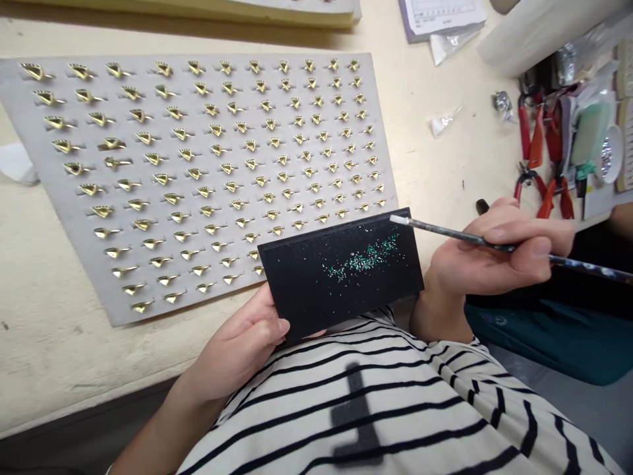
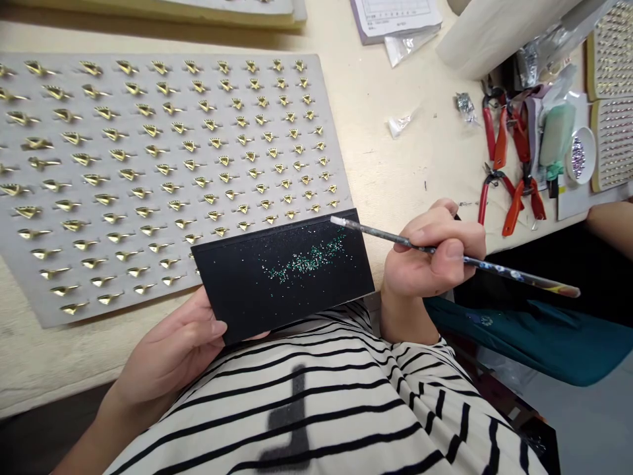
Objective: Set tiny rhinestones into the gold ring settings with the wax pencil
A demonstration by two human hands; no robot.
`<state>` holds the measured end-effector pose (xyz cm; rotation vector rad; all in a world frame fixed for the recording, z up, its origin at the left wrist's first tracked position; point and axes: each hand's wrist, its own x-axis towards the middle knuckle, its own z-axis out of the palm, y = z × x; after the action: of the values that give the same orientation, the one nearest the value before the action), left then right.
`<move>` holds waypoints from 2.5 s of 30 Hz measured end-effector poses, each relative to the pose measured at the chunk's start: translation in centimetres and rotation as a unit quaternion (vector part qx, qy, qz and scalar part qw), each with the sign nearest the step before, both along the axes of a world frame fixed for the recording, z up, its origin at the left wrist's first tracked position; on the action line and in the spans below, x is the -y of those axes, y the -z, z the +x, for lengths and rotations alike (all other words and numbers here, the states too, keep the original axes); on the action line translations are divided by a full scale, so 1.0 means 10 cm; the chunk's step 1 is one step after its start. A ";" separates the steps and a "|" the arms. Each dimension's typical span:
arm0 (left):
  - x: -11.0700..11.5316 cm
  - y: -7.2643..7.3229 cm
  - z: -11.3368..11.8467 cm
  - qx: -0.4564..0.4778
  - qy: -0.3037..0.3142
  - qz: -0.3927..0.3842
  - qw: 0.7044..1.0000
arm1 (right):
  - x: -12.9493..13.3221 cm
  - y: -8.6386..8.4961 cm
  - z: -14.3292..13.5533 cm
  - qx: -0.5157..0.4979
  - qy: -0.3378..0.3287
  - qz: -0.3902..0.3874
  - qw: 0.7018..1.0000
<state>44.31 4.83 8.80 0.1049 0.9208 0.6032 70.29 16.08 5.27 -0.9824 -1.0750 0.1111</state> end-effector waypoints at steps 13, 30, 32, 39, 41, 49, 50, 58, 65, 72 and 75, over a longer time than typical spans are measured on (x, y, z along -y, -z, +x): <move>-0.08 -0.06 0.06 0.004 -0.016 0.018 1.000 | 0.07 0.03 0.03 -0.011 -0.037 -0.003 0.999; -0.05 -0.05 0.06 0.014 -0.021 0.022 0.999 | 0.01 0.02 0.03 -0.016 -0.016 -0.025 0.999; -0.04 -0.05 0.06 0.013 -0.020 0.018 1.000 | 0.02 0.02 0.03 -0.013 -0.015 -0.022 1.000; -0.02 -0.03 0.04 0.004 -0.015 0.013 1.000 | -0.01 0.01 -0.05 -0.034 0.015 -0.010 0.999; -0.02 -0.03 0.03 0.003 -0.013 0.013 1.000 | -0.01 0.00 -0.06 -0.039 0.019 -0.010 0.999; -0.02 -0.04 0.04 -0.002 -0.012 0.010 1.000 | 0.04 0.02 0.03 -0.019 -0.030 -0.023 0.999; -0.03 -0.04 0.04 -0.002 -0.013 0.009 1.000 | 0.04 0.02 0.04 -0.017 -0.030 -0.025 0.999; -0.06 -0.08 0.07 -0.010 -0.017 -0.001 1.000 | 0.04 0.00 0.01 -0.021 -0.025 -0.026 0.999; -0.06 -0.08 0.07 -0.005 -0.015 0.010 1.000 | 0.01 -0.03 0.00 0.009 0.011 -0.032 0.999; -0.04 -0.08 0.06 -0.003 -0.015 0.008 1.000 | 0.05 -0.03 -0.06 0.085 0.005 -0.181 0.980; -0.05 -0.09 0.07 -0.021 -0.018 0.006 1.000 | 0.07 -0.04 -0.05 0.096 -0.004 -0.212 0.973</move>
<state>45.04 5.31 9.73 0.1127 0.9608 0.6419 69.76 15.37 5.69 -1.3943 -1.2618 0.2653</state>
